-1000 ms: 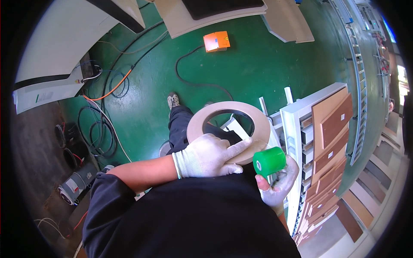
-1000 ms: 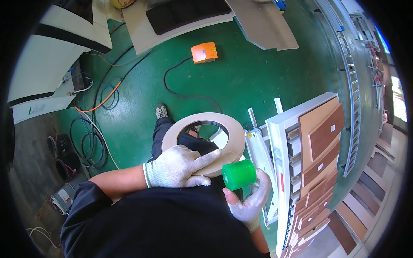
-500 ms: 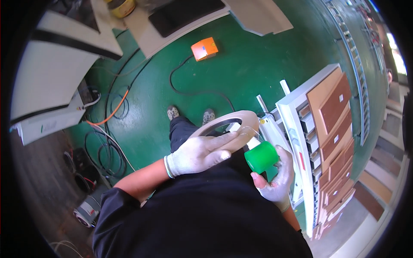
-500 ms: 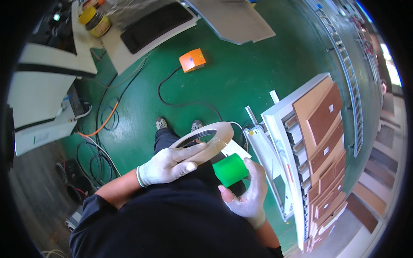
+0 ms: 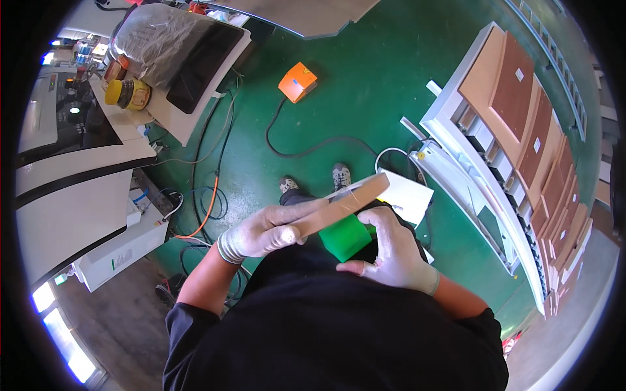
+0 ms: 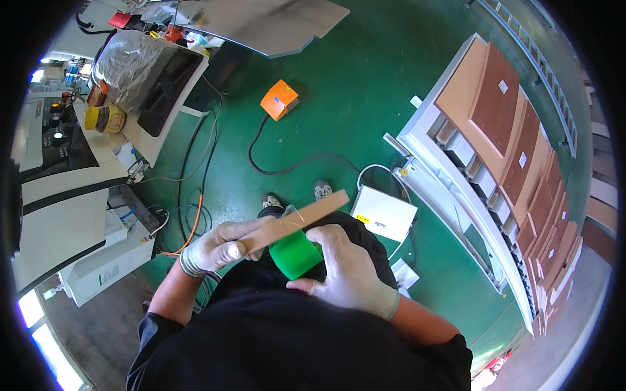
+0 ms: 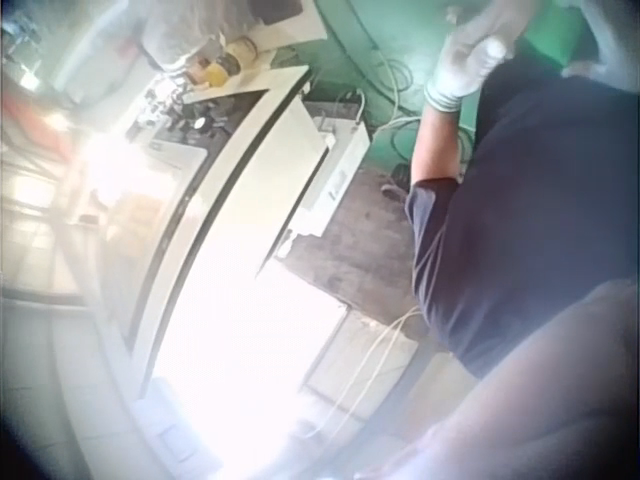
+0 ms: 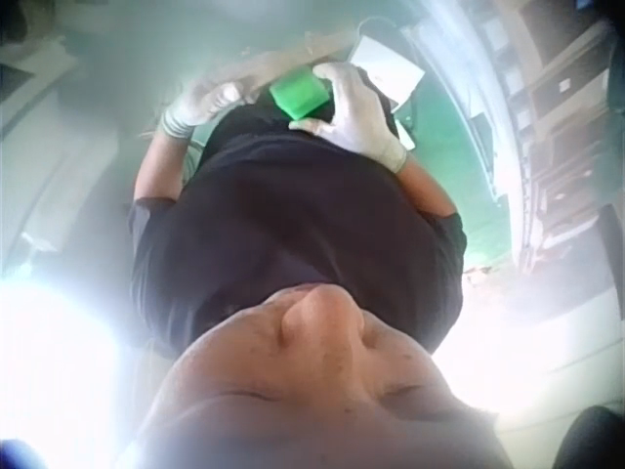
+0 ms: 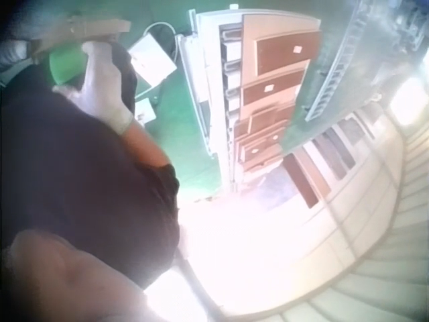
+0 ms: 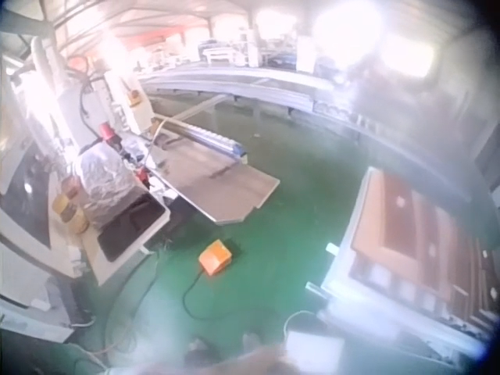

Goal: The person prepares a roll of edge banding material and feeds it into an industrial edge-banding machine.

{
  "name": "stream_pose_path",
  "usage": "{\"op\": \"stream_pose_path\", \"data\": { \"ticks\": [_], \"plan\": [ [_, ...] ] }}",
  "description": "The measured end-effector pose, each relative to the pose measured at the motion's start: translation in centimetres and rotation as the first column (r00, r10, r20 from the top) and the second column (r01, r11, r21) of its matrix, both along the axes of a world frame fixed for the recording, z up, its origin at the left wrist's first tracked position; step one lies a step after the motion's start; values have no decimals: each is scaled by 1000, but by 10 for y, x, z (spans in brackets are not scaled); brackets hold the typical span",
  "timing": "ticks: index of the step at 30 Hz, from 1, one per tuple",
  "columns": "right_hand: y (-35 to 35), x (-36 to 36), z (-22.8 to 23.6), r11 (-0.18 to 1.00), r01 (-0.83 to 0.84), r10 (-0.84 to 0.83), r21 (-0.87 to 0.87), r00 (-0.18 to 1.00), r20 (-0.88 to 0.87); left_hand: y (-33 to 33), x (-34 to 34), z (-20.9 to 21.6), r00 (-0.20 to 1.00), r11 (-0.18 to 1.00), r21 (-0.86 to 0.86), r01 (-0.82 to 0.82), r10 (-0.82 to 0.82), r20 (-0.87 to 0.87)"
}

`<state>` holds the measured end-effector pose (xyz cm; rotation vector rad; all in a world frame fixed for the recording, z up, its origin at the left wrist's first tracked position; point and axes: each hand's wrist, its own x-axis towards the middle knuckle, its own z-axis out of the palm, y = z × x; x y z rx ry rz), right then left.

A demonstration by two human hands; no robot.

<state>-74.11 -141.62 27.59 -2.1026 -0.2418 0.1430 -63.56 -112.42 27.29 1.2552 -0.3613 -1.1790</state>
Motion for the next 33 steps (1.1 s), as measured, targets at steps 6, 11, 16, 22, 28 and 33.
{"op": "stream_pose_path", "data": {
  "ticks": [6,11,16,22,28,33],
  "plan": [
    [-19,-6,-6,918,14,104,397,956,-274,-10,-3,-2,991,999,31,33,-37,127],
    [-19,2,-3,787,237,209,570,767,-606,-5,-2,-2,995,995,-32,93,-94,-20],
    [-19,17,-18,820,3,324,573,822,-467,-6,-12,-5,1000,998,-65,11,-11,-6],
    [-8,25,-21,756,-36,439,654,769,-465,10,-4,1,995,997,-59,-47,41,-96],
    [-3,17,-40,826,-179,416,535,834,-363,11,3,18,968,995,-84,62,-39,248],
    [-13,4,-41,837,-313,472,448,827,-304,9,-17,26,923,974,-125,190,-133,361]
  ]
}}
